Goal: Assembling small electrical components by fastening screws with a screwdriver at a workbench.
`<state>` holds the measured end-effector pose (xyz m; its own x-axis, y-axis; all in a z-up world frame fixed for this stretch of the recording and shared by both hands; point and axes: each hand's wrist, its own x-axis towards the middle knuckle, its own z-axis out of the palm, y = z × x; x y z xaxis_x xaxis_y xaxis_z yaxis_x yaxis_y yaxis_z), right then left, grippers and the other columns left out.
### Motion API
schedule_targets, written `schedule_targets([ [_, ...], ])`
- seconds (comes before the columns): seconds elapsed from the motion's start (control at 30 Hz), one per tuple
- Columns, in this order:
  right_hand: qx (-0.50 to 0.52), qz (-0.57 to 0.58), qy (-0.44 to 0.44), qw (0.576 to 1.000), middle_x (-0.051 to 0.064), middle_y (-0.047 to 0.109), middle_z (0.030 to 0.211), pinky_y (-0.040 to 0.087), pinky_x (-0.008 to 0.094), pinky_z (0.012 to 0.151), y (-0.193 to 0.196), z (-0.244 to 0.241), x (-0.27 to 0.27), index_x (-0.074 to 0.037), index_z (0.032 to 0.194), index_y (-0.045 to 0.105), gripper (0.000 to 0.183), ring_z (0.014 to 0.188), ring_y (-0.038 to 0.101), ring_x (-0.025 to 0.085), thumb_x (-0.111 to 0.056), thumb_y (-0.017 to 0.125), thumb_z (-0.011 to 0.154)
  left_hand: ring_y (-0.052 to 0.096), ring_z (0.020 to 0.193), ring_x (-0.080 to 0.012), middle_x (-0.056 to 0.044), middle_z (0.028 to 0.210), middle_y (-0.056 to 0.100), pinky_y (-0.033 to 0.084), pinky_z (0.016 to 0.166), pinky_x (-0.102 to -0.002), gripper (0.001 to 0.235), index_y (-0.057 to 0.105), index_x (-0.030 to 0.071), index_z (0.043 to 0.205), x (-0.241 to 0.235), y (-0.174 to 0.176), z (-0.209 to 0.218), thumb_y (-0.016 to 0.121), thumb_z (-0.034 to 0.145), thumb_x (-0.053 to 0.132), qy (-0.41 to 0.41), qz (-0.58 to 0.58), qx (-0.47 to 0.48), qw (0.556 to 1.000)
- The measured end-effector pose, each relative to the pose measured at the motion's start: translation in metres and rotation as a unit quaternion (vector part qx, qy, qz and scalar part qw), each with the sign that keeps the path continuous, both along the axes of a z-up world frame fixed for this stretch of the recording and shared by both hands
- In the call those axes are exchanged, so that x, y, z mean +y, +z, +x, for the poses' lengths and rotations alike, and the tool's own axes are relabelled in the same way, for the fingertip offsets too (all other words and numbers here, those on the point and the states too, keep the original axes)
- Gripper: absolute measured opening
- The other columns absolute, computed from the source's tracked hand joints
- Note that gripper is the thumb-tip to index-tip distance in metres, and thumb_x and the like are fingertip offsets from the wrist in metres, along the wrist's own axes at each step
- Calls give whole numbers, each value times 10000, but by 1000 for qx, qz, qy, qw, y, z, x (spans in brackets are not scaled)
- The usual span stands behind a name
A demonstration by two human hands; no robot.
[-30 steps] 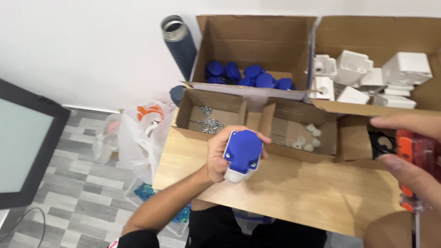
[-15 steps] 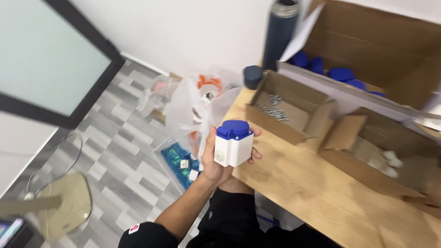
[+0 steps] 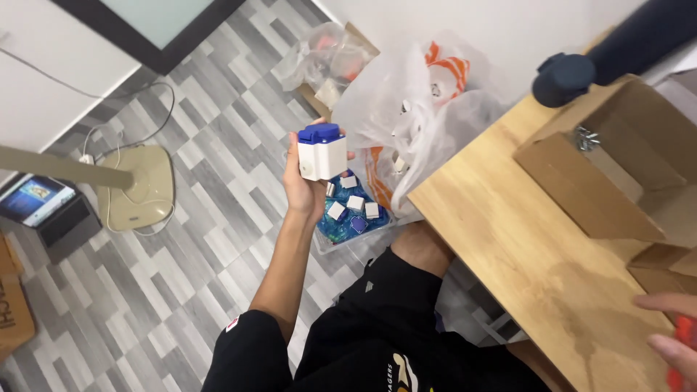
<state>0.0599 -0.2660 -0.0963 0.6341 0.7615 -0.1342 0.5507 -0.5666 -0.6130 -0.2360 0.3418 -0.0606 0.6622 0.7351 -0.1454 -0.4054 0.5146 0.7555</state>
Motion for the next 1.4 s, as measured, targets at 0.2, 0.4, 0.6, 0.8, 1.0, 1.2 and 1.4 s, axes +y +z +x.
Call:
schedule_targets([
  [0.2, 113, -8, 3, 994, 56, 647, 521, 419, 296, 415, 92, -62, 151, -214, 1183, 917, 352, 373, 518, 194, -246, 768, 866, 803, 777, -305, -150, 1080, 805, 610, 502, -347, 638, 693, 79, 1415, 39, -109, -37, 537, 1038, 569, 125, -26, 143, 981],
  [0.4, 235, 102, -6, 967, 55, 592, 458, 345, 257, 327, 54, -46, 159, -46, 1245, 802, 330, 261, 506, 146, -145, 621, 988, 726, 792, -188, -81, 969, 744, 612, 623, -333, 530, 660, 98, 1271, 35, -256, -88, 493, 1091, 567, 90, -2, 347, 933],
  [0.6, 282, 113, -57, 951, 35, 466, 443, 299, 288, 333, 0, -15, 113, -1, 1221, 755, 402, 320, 358, 122, -296, 594, 1001, 715, 788, -196, -59, 928, 752, 620, 643, -376, 540, 724, 149, 1308, -14, -365, -154, 497, 1098, 591, 44, -123, 467, 875],
  [0.8, 344, 57, -200, 915, 406, 779, 1105, 666, 645, 882, -42, 17, 64, 181, 1366, 746, 489, 970, 798, 513, -54, 609, 960, 747, 785, -274, -149, 949, 752, 605, 677, -397, 496, 631, 120, 1201, -52, -432, -188, 489, 1126, 589, 43, -276, 497, 821],
  [1.0, 227, 40, 20, 973, -37, 787, 425, 655, 206, 385, -78, 49, 49, -74, 1231, 874, 596, 332, 717, 41, -551, 670, 938, 732, 945, -328, -156, 1112, 743, 662, 781, -492, 560, 694, 87, 1276, -9, -506, -167, 516, 1119, 594, 100, -360, 459, 806],
  [1.2, 207, 62, 3, 976, 151, 910, 1303, 612, 378, 1145, -69, 30, 55, 9, 1212, 862, 544, 1305, 834, 241, -363, 649, 876, 756, 1028, -271, -149, 1234, 766, 668, 878, -362, 532, 637, 63, 1471, 103, -434, -88, 460, 1165, 462, 119, -270, 389, 873],
  [1.4, 235, 19, -27, 971, 97, 939, 1343, 570, 345, 1049, -9, 4, 109, -36, 1237, 915, 477, 1229, 857, 197, -243, 681, 876, 780, 956, -302, -179, 1193, 699, 680, 831, -373, 379, 523, 61, 1290, 173, -423, -37, 632, 1087, 360, 139, -162, 304, 929],
])
